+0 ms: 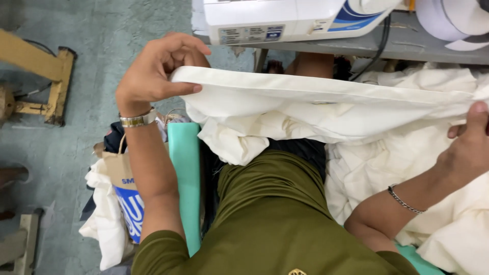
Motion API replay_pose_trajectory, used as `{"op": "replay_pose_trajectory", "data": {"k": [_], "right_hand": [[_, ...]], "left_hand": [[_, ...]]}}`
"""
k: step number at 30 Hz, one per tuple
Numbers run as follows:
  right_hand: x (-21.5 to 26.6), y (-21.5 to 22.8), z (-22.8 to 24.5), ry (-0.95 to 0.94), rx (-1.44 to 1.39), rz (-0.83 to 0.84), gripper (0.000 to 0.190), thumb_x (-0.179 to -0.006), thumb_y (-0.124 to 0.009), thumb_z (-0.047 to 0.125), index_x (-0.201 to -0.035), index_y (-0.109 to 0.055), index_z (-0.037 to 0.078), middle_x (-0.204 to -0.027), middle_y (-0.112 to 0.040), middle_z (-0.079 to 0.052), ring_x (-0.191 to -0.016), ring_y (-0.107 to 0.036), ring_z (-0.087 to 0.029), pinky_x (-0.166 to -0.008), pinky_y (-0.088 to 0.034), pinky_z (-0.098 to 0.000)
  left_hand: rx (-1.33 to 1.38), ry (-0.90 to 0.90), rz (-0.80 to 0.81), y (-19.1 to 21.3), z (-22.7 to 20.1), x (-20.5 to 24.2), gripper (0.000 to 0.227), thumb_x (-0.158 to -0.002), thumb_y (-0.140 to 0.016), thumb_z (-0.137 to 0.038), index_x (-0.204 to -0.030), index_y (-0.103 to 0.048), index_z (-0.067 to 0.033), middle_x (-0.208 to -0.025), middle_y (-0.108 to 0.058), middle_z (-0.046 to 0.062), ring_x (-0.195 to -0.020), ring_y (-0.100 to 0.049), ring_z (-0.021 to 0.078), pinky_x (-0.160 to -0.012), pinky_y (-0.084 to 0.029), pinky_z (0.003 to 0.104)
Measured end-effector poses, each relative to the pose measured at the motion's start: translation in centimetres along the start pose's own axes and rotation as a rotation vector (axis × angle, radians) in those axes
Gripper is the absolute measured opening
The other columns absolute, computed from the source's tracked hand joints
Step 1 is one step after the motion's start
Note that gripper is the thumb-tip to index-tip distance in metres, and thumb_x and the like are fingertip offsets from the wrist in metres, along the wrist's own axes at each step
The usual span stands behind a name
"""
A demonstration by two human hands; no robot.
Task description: Trimming loose threads from a white garment using thread snips at a sewing workstation.
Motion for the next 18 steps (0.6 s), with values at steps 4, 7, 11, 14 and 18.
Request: {"op": "replay_pose_trajectory", "data": {"k": [4,7,11,14,18], "right_hand": [[-1.4,0.7,-2.9,-0.151,0.052,-0.105,0.014,-0.103,-0.089,0.030,-0.109,-0.086,0.018,-0.094,-0.076,0.011,-0.057,-0.045,-0.001,-0.057,-0.045,-0.0152],[-1.4,1.4,-4.2,-0.210,0.040,-0.097,0.007,-0.105,-0.090,0.027,-0.110,-0.087,0.022,-0.098,-0.078,0.014,-0.062,-0.045,0.002,-0.057,-0.042,-0.0128],[-4.6,4.8,-11.8,-0.267,0.063,-0.008,0.008,-0.111,-0.083,0.027,-0.118,-0.086,0.028,-0.090,-0.071,0.020,-0.060,-0.039,0.003,-0.059,-0.037,-0.0104],[-4.7,6.6,-13.5,-0.244,0.286,0.120,0.037,-0.107,-0.050,0.019,-0.129,-0.076,0.034,-0.129,-0.077,0.024,-0.062,-0.042,0.007,-0.068,-0.039,-0.0027],[-2.2,5.2,-10.1,-0.323,0.404,0.042,0.019,-0.105,-0.077,0.047,-0.116,-0.075,0.033,-0.105,-0.069,0.023,-0.076,-0.052,0.008,-0.061,-0.046,-0.0086]], "left_hand": [[0.017,-0.019,0.027,0.4,-0.1,0.5,0.047,-0.094,-0.073,-0.002,-0.135,-0.050,-0.0007,-0.090,-0.068,0.010,-0.068,-0.063,0.0134,-0.051,-0.043,0.021],[-0.044,0.026,0.011,0.7,0.0,0.9,0.049,-0.093,-0.076,-0.001,-0.135,-0.051,-0.0041,-0.078,-0.063,0.004,-0.049,-0.042,0.0050,-0.043,-0.028,0.019],[-0.017,-0.016,0.033,1.1,0.4,1.4,0.053,-0.092,-0.077,-0.005,-0.136,-0.048,-0.0038,-0.097,-0.070,0.010,-0.055,-0.049,0.0060,-0.043,-0.031,0.018],[0.012,0.031,0.056,1.6,0.8,2.1,0.055,-0.088,-0.080,-0.003,-0.136,-0.052,-0.0060,-0.097,-0.052,0.002,-0.056,-0.040,0.0032,-0.045,-0.027,0.017],[-0.045,0.000,0.112,1.9,0.6,2.2,0.049,-0.093,-0.077,-0.006,-0.135,-0.052,-0.0068,-0.082,-0.060,0.003,-0.045,-0.037,0.0038,-0.040,-0.027,0.019]]}}
Point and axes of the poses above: each hand's wrist, its own x-axis away from the middle knuckle, its own y-axis out of the back of the hand, z = x × y, the point moved 1 cm from there along -x, towards the middle knuckle
